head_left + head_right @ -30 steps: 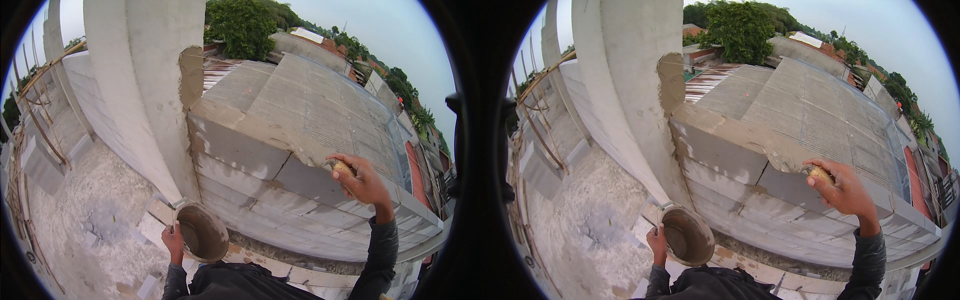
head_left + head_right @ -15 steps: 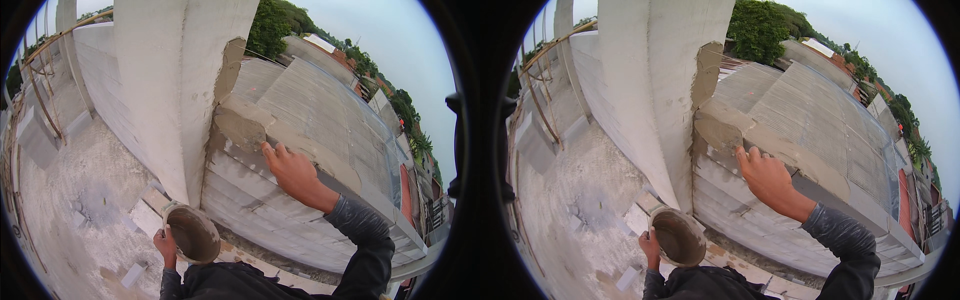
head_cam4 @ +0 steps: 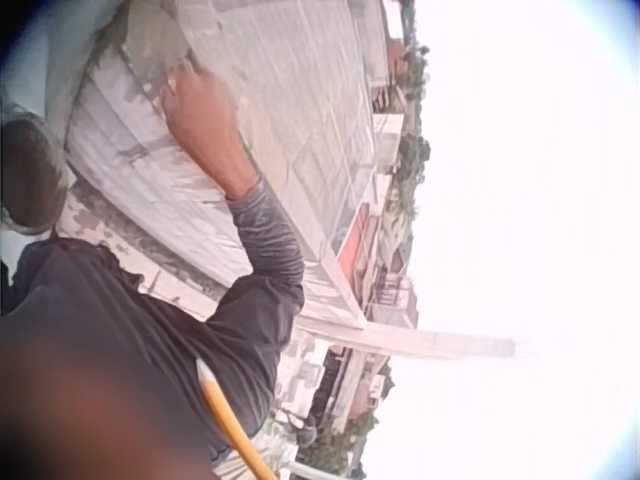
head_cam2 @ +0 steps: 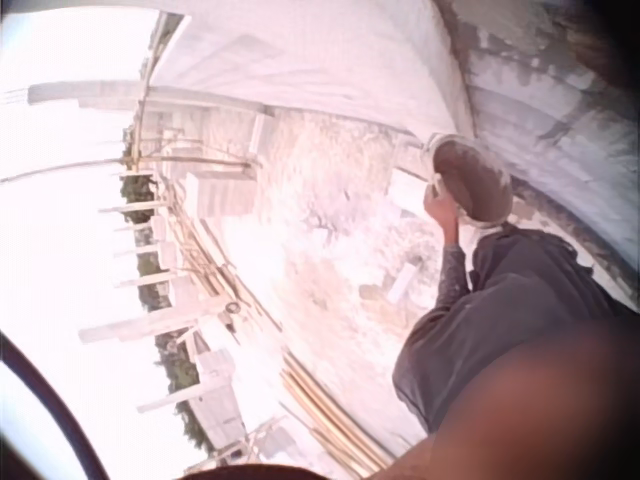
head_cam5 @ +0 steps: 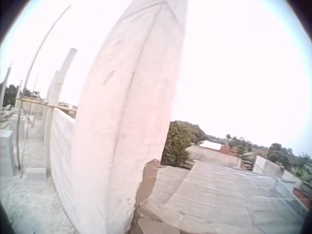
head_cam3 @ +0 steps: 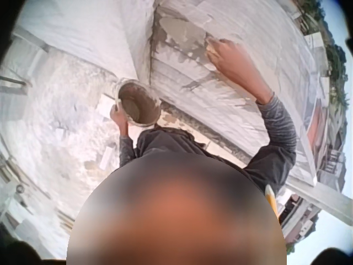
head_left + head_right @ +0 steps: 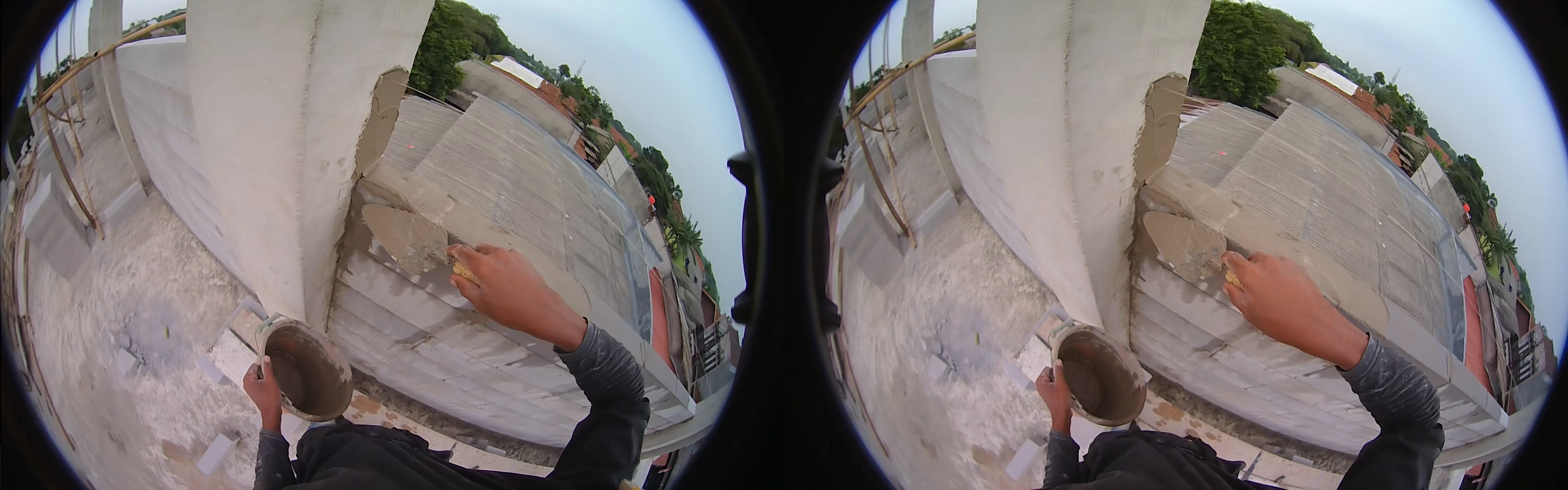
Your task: The person pours water onto a rooftop surface, then scoops cement from a bucket and applies it to the roof edge using a trowel. They place a large white tile onto the wet cement and press it into position, then continue applying cement to secure the tile.
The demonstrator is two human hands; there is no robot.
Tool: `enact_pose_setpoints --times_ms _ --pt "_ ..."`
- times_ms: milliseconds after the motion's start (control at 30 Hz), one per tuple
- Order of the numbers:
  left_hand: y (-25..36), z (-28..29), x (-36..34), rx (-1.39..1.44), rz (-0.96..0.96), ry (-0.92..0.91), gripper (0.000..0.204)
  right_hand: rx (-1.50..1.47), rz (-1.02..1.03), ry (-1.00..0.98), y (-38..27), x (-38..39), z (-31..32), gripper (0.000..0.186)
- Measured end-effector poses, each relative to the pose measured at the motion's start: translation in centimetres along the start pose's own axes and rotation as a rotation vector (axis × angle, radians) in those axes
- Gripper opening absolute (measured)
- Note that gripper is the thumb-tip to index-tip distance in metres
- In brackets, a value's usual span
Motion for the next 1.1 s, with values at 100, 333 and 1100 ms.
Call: enact_pose_setpoints --times_ms 100,333,1100 --pt "-0.2 -0.5 -0.3 0.047 0.028 0.009 0.052 -0.005 -0.077 0.011 -0.7 1.1 1.2 0.043" --pt "0.8 -1.3 0.1 0.007 0.048 -0.047 0.056 0.034 -0.072 0.109 0.3 -2.6 2.5 0.042" --pt "-2.0 0.4 -3.2 -0.013 0.007 0.020 0.054 -0.031 -0.564 0.176 4.7 18.6 3.4 0.034"
Point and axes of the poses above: each hand's wrist, its own x-axis away from the middle knuckle, its own z-axis out of the back of the hand, y = z × x, the point moved 4 cm from there along -x, towards the middle knuckle
